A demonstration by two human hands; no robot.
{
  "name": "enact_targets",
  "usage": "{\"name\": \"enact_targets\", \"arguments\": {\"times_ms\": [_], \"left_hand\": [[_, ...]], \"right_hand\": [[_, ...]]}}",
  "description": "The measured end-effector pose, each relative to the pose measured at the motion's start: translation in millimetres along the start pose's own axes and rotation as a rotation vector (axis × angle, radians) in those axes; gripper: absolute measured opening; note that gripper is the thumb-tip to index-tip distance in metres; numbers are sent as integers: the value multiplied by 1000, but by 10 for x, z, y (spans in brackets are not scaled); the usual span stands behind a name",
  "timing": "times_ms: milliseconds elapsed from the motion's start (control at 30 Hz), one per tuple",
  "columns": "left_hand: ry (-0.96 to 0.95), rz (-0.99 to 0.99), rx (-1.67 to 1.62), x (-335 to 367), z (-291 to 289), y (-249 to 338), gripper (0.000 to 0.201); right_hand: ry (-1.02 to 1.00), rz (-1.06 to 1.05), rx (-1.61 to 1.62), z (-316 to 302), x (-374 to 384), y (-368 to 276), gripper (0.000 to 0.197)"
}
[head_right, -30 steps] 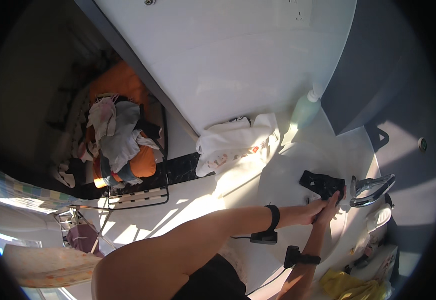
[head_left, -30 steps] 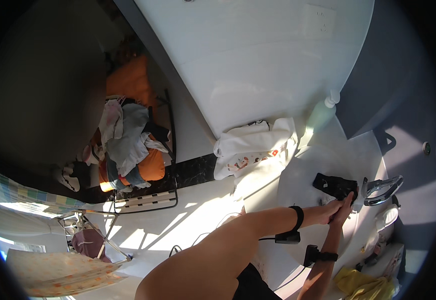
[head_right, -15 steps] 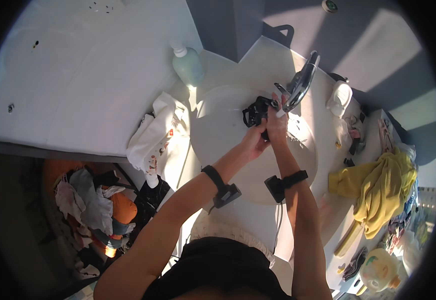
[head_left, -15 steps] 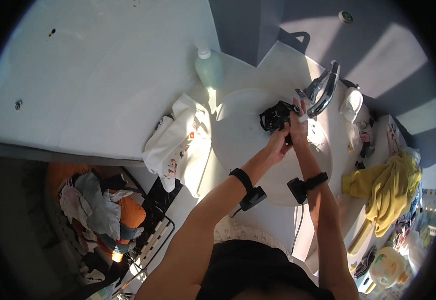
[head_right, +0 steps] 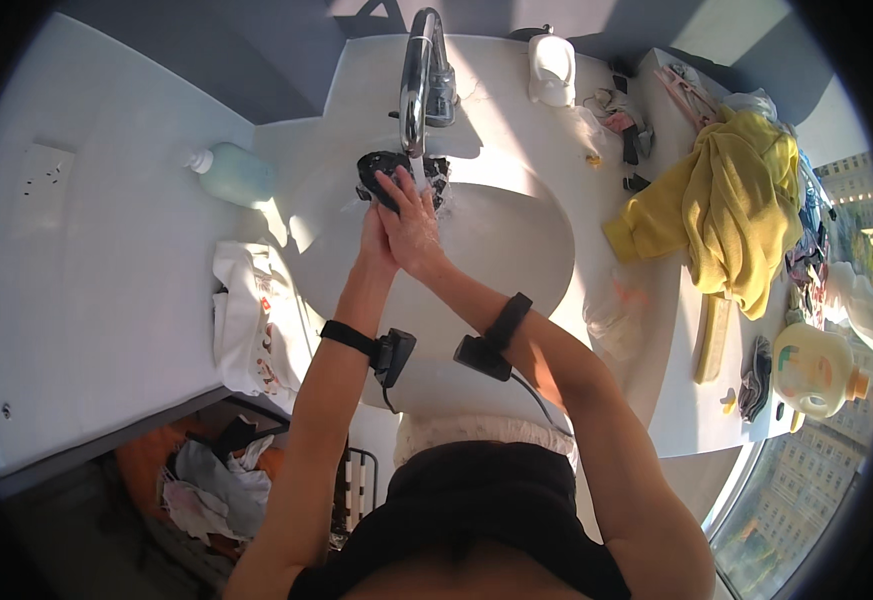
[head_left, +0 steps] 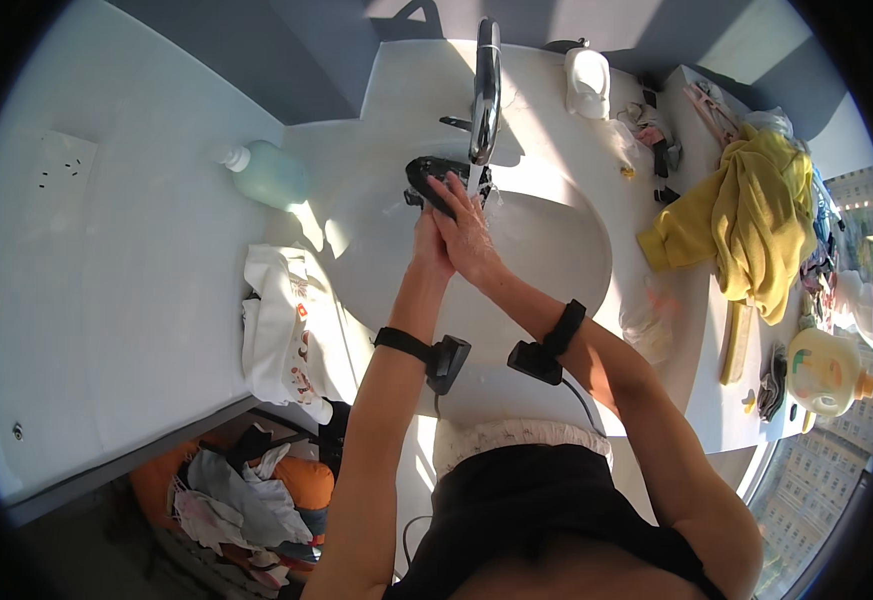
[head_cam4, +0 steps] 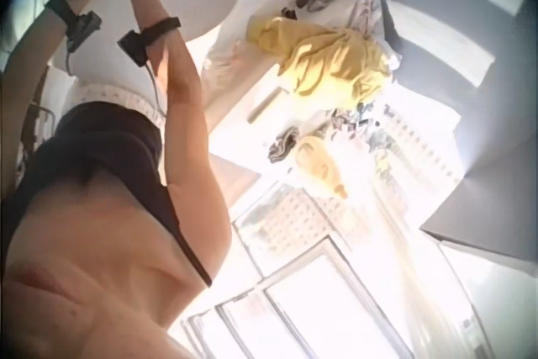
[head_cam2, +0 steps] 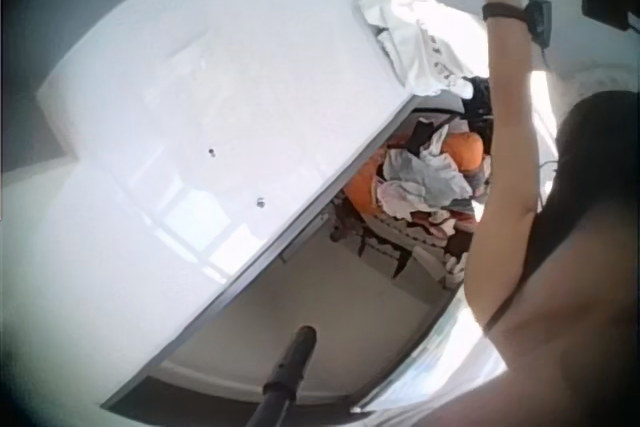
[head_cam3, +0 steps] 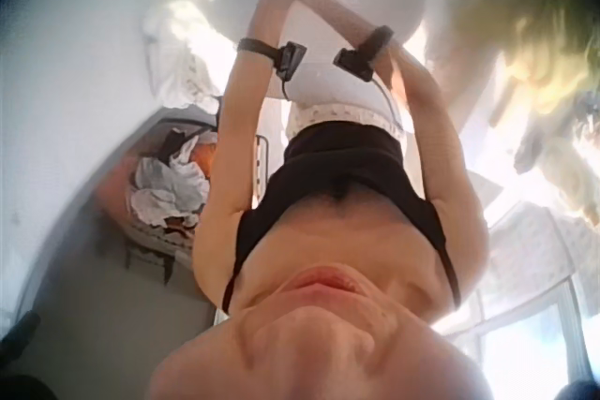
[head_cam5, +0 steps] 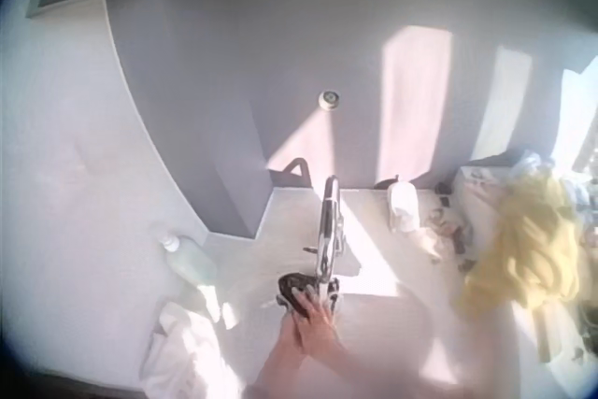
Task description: The person hand-washes a dark garment and a white patterned cloth in a bathroom sink. They scrub the items with soap, rinse them under running water, and wring out the excess water.
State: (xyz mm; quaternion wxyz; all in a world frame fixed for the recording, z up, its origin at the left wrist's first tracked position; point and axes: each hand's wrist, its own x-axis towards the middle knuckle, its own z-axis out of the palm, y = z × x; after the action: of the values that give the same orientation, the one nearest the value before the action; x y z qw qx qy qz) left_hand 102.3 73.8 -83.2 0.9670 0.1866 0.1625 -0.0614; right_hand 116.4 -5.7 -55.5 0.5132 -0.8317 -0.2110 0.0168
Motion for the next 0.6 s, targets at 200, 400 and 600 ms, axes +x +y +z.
{"name": "enact_targets", "arguments": {"times_ms": [200, 400, 600], "left_hand": [[20, 9, 161, -208, 234, -135, 51], [162, 117, 313, -209, 198, 58, 44], [345, 106, 442, -198, 143, 92, 52]], "right_hand": [[155, 409, 162, -43, 379, 536, 39], [0, 694, 832, -501, 299, 211, 31], [125, 777, 1060, -426, 224, 211, 28]]}}
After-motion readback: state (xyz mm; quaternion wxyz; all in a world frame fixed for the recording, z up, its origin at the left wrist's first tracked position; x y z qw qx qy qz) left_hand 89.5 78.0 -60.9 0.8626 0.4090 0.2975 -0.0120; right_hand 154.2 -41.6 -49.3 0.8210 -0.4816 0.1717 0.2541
